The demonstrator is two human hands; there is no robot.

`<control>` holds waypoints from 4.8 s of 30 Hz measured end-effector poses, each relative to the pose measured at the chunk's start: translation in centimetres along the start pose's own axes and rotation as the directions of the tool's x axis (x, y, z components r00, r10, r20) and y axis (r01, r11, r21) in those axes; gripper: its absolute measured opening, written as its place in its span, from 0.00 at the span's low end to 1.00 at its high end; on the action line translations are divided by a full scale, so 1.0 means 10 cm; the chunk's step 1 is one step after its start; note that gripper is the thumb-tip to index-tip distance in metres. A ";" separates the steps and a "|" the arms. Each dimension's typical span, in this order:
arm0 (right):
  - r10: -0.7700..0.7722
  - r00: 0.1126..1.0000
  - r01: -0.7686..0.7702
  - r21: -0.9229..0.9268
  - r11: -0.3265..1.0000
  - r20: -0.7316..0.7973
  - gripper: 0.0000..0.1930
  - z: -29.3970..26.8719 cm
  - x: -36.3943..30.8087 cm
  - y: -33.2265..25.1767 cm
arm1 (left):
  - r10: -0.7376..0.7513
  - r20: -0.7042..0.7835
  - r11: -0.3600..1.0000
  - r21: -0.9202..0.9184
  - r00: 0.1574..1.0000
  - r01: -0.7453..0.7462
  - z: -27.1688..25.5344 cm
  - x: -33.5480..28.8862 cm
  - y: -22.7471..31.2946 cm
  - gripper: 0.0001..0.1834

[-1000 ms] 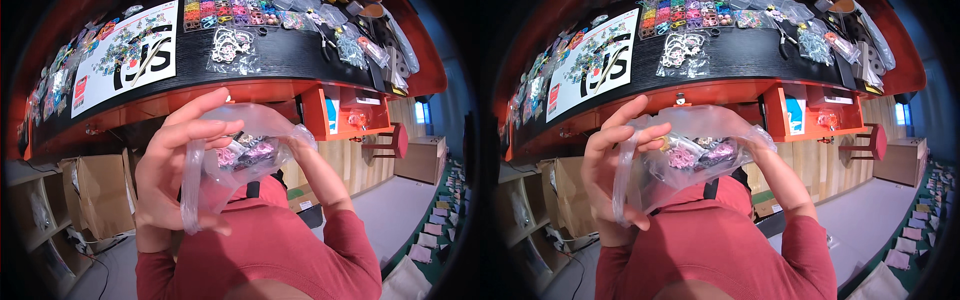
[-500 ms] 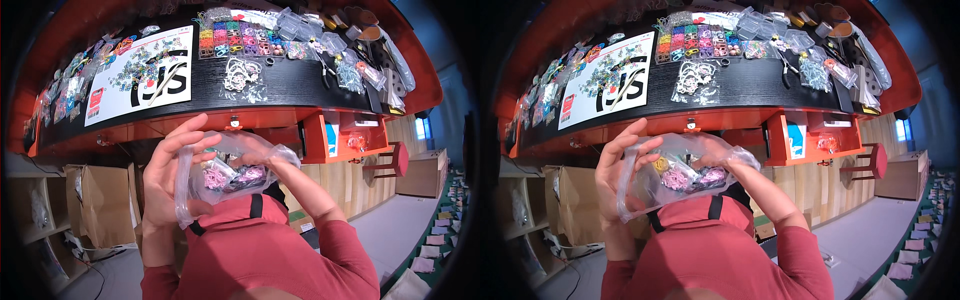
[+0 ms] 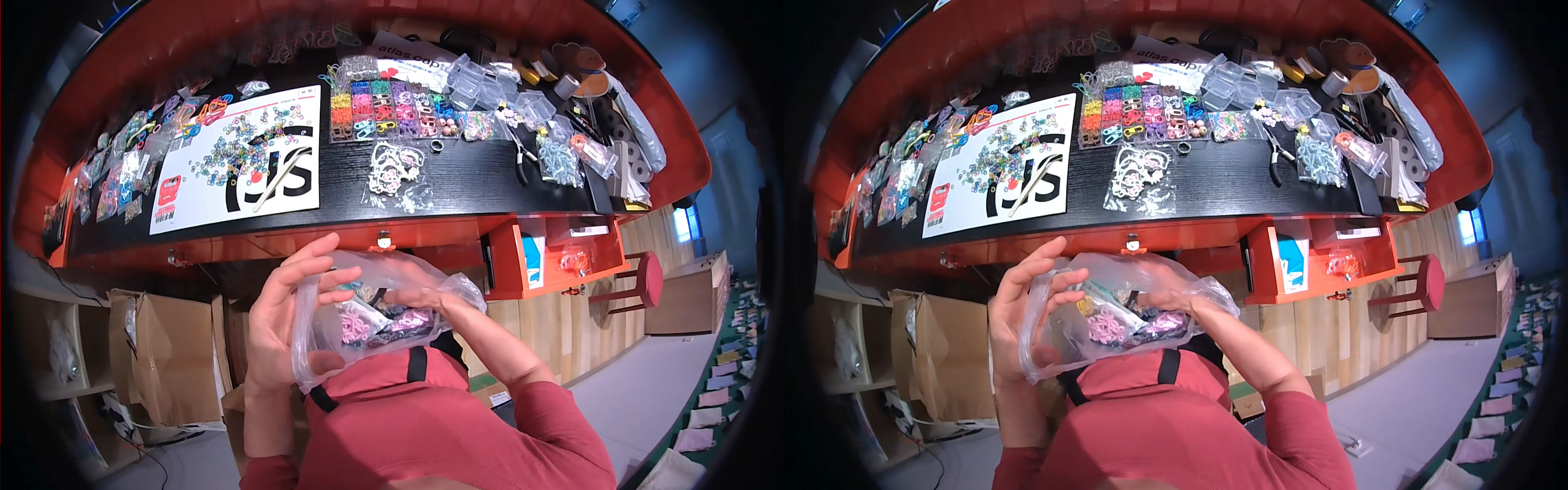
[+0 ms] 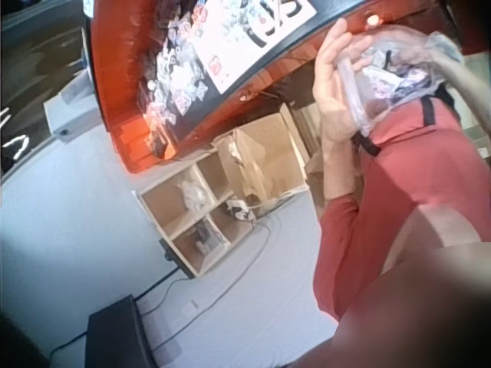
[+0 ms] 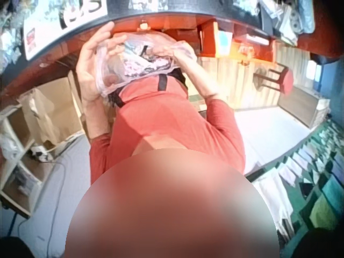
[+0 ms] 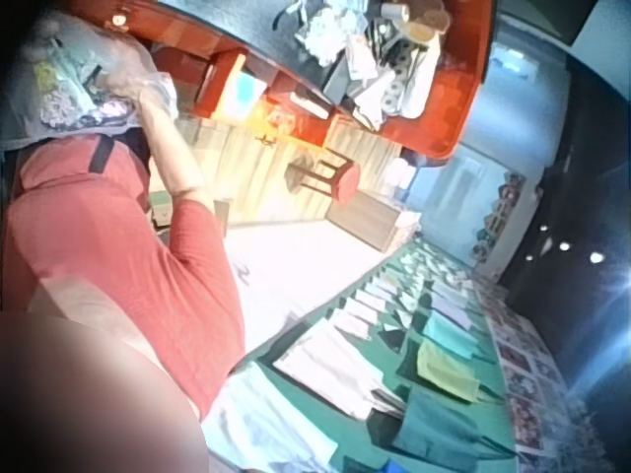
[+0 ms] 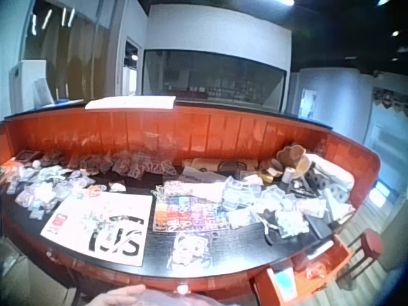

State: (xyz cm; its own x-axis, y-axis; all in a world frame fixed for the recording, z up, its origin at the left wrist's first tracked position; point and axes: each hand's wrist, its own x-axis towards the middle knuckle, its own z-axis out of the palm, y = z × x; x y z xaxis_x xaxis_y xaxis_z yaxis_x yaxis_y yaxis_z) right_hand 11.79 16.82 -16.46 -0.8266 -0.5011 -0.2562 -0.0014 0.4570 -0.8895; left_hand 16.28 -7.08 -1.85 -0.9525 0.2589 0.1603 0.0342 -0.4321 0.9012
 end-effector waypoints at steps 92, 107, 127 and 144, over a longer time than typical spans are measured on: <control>0.016 0.354 0.316 0.135 0.939 -0.935 0.16 -1.91 -0.53 -0.29 | -0.138 -0.188 0.980 0.115 0.973 0.161 -0.45 0.53 -0.46 0.39; 0.068 0.316 0.219 0.142 0.965 -0.946 0.14 -1.90 -0.44 -0.13 | -0.147 -0.215 0.974 0.138 0.966 0.179 -0.43 0.52 -0.50 0.55; -0.125 0.372 0.466 0.069 0.882 -0.920 0.38 -1.85 -0.71 -0.09 | -0.128 -0.226 0.985 0.084 0.966 0.151 -0.39 0.50 -0.49 0.66; -0.575 0.150 -0.108 -0.592 0.799 -0.804 0.15 -1.37 -0.76 -0.33 | -0.111 -0.225 0.985 0.104 0.968 0.137 -0.27 0.19 -0.22 0.67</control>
State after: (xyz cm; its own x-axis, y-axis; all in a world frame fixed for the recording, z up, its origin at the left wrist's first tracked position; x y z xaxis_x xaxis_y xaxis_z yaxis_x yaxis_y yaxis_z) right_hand 10.38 29.18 -6.37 -0.5757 0.2525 0.7777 -0.2448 0.8542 -0.4586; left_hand 13.61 -7.95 -4.65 -0.9939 0.1045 -0.0355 -0.0656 -0.3005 0.9515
